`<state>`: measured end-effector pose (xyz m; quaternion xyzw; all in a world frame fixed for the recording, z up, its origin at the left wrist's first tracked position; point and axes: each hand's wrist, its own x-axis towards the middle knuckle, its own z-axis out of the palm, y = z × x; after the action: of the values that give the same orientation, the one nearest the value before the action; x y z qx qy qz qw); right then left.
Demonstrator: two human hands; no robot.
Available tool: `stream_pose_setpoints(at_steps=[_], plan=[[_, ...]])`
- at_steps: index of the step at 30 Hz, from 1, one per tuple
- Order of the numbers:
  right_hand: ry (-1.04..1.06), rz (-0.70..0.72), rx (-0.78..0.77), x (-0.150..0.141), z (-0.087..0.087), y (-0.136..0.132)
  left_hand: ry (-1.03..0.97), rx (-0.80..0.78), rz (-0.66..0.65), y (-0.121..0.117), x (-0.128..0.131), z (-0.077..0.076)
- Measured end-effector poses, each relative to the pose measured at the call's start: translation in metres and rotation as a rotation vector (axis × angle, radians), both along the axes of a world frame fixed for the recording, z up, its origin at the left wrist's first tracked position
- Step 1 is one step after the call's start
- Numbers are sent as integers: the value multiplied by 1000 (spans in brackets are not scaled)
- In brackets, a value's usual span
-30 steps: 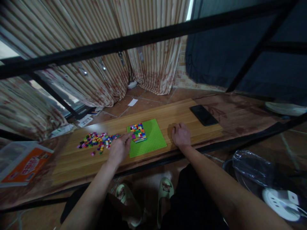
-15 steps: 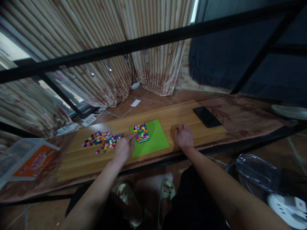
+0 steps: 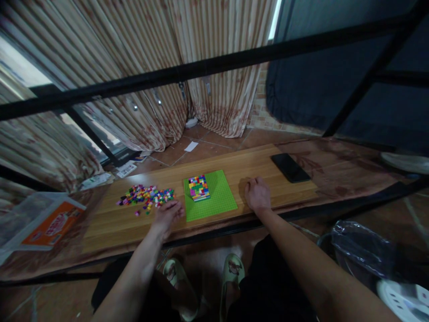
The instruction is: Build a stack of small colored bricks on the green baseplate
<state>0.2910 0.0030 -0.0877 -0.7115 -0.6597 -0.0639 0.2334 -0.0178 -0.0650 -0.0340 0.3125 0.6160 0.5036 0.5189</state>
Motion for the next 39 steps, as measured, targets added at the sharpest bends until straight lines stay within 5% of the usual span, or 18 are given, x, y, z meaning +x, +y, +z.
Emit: stream_pose_setpoints(at_steps=[3, 8, 15, 27, 39], plan=[[-5, 0, 1, 1, -1, 1, -279, -100, 58, -2, -3, 2], [-4, 2, 11, 4, -6, 4, -361, -29, 62, 2, 2, 23], [9, 16, 37, 3, -4, 3, -233, 58, -33, 4, 6, 32], [33, 7, 0, 2, -3, 2, -109, 137, -31, 19, 10, 23], [-8, -8, 11, 0, 0, 0, 278, 267, -115, 46, 20, 16]])
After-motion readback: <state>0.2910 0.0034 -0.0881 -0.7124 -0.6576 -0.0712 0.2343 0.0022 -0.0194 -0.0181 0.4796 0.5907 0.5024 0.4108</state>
